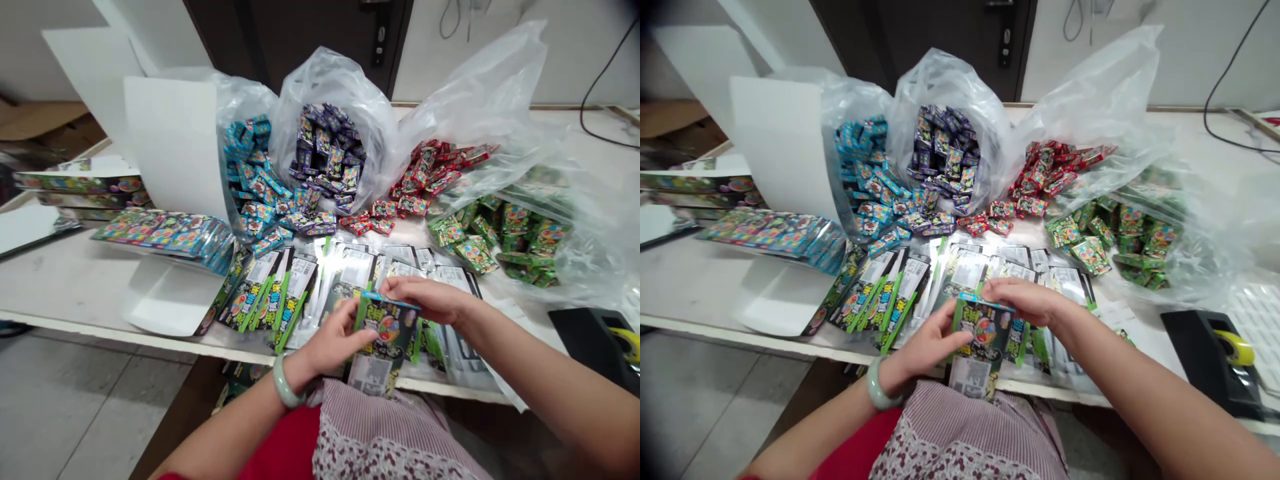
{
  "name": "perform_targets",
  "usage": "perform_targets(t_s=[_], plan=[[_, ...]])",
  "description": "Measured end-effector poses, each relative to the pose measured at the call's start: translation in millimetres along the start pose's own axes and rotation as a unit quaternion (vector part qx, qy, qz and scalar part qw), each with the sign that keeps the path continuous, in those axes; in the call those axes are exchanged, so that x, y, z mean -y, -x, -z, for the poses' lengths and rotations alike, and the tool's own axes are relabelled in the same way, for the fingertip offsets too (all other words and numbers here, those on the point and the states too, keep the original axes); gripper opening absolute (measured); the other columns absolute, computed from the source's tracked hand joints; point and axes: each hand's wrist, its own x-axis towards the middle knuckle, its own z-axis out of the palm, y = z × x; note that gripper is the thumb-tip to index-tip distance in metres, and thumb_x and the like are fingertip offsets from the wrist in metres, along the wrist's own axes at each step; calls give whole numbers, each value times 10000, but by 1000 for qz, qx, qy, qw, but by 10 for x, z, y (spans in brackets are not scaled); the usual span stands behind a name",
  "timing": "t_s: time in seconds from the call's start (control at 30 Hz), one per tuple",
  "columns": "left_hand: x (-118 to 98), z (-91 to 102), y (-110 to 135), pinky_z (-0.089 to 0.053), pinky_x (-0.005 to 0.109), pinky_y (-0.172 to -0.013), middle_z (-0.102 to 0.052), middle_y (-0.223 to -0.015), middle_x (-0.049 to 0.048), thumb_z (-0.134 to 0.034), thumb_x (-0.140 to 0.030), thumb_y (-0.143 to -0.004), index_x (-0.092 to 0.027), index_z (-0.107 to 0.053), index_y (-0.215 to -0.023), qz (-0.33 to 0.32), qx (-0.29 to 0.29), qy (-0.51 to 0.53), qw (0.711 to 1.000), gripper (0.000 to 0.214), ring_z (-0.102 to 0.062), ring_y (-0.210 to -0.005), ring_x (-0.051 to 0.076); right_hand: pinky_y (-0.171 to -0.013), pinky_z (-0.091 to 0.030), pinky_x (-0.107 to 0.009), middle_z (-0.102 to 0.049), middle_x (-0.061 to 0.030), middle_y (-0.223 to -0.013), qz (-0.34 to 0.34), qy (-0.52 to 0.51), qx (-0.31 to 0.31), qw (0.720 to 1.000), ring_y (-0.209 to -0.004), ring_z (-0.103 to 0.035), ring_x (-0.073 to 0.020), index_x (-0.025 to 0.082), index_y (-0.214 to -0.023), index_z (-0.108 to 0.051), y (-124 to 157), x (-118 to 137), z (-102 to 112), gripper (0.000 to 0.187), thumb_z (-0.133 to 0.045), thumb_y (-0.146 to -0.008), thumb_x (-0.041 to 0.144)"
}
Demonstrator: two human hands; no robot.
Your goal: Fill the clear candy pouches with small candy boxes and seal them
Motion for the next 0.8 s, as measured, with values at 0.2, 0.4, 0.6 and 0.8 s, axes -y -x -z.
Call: perform_targets(t_s=[0.2,0.4,0.6,0.8], plan=[[-712,375,403,-570,353,-750,-685,-996,85,-632,-450,-862,-205,-617,-1114,-123,-54,-106,985,351,-657,-861,216,-756,-527,-384,-679,-106,-1018,70,87,1,994,-902,-648,-264,287,-1003,-690,195,109,6,314,-650,-749,466],[-1661,1679,783,-473,474,-998,-642,-1196,70,-562,-184,-890,-255,-573,-1206,-341,-283,-526,726,324,-580,-1140,241,-788,-524,-466,-685,-161,-1067,117,170,-151,967,-1000,-643,-353,449,-866,-735,-148,-36,222,385,-674,-575,694],[-1375,2832,831,-369,503,-1077,-640,-1209,121,-390,-128,-887,-161,-609,-1164,-171,-283,-717,614,354,-537,-1211,240,-836,-522,-477,-720,-118,-924,107,236,-90,962,-930,-666,-355,430,-625,-670,-305,-161,-64,317,-657,-513,727],[-1120,2994,953,-271,564,-1122,-553,-1361,117,-374,-93,-819,-175,-526,-1300,-109,-240,-723,639,511,-444,-1324,268,-859,-547,-467,-735,-106,-951,153,296,-103,937,-942,-678,-347,345,-800,-699,-300,-221,191,313,-627,-668,620]])
